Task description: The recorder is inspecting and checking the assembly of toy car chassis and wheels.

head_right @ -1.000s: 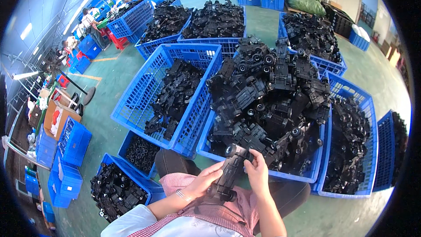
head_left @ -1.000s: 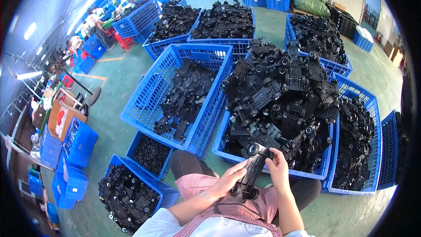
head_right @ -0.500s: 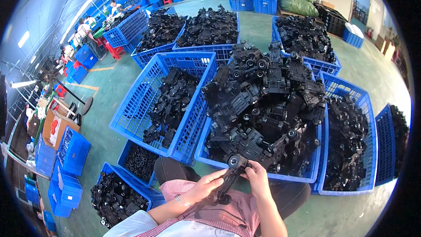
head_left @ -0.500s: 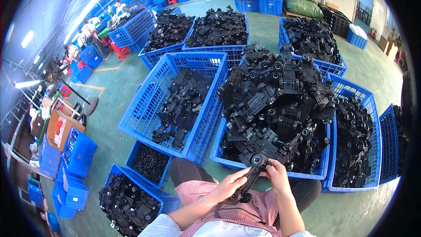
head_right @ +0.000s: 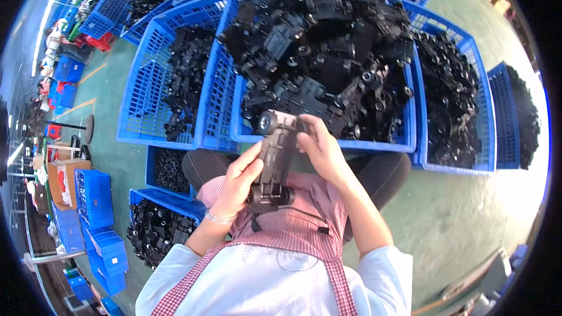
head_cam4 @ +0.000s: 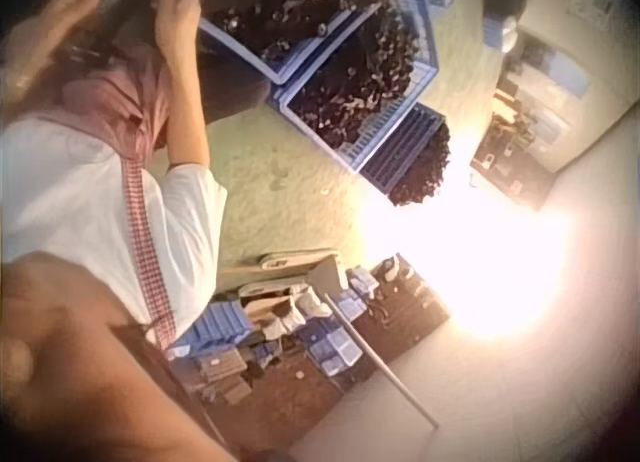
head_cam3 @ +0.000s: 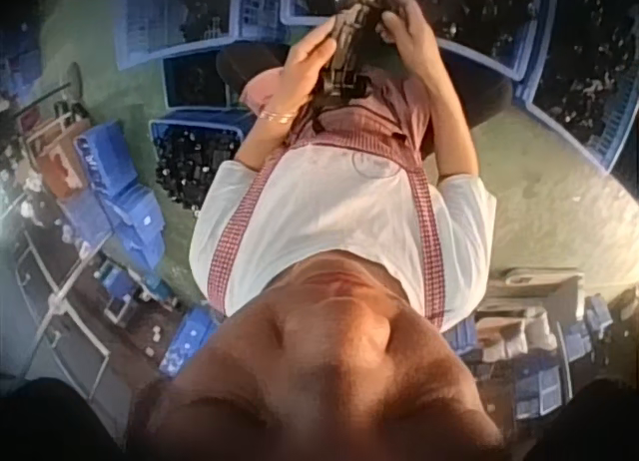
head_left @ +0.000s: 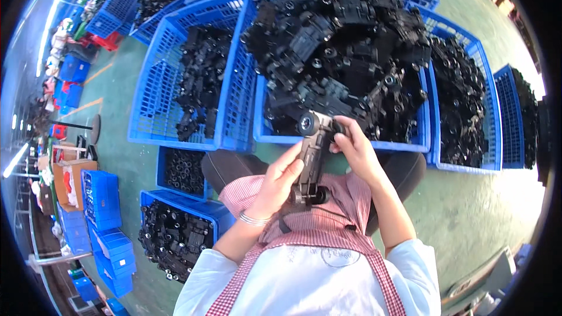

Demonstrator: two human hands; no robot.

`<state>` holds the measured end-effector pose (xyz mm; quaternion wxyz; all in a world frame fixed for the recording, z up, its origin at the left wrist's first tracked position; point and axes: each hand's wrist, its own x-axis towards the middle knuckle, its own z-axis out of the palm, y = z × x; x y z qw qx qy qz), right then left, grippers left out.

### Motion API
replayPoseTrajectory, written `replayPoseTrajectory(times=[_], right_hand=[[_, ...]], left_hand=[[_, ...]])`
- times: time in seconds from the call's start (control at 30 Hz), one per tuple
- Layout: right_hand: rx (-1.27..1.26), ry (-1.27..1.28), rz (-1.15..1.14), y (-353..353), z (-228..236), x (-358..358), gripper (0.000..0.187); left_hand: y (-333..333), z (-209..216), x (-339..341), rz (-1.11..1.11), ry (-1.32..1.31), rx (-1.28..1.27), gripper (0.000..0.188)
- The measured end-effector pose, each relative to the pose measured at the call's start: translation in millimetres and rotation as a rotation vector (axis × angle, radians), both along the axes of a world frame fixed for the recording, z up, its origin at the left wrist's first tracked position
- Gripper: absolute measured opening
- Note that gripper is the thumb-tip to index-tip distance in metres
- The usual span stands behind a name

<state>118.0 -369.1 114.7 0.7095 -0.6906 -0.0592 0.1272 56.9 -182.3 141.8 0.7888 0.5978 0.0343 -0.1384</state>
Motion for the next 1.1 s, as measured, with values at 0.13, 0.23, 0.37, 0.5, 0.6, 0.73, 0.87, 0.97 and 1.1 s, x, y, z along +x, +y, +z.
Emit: replayPoseTrajectory(times=[0.13,0.23,0.37,0.5,0.6,0.73,0.87,0.97,1.1], right_hand=[[-0.067,-0.064,0.002,-7.5,-2.6,-8.1,0.028],[-0.034,-0.04,-0.029,-7.8,-5.8,-12.7,0.029],[0.112,0.069,-0.023,-7.7,-9.7,-15.5,0.035],[0.389,0.171,0.001,-6.9,-11.9,-15.7,0.04],[0.405,0.121,0.006,-5.4,-8.2,-14.0,0.041],[0.411,0.069,0.013,-3.0,-5.4,-11.7,0.042],[0.419,0.022,-0.022,0.7,-7.9,-14.8,0.041],[0.291,-0.08,-0.109,3.3,-8.6,-17.5,0.04],[0.351,-0.01,-0.098,0.6,-8.4,-14.7,0.038]], left_hand=[[-4.8,4.3,-5.0,-0.062,-0.059,0.071,0.043],[-8.1,5.6,-9.6,-0.095,-0.134,0.142,0.043],[-6.7,7.4,-14.0,-0.127,-0.194,0.214,0.043],[-5.0,6.9,-11.0,-0.09,-0.172,0.212,0.044],[-4.0,8.7,-8.2,-0.058,-0.124,0.123,0.045],[-4.0,7.0,-6.6,-0.052,-0.1,0.126,0.045],[-5.7,7.3,-7.0,-0.015,-0.085,0.081,0.044],[-5.0,6.5,-7.0,0.017,-0.052,0.051,0.044],[-1.3,6.7,-6.6,0.015,-0.039,0.04,0.044]])
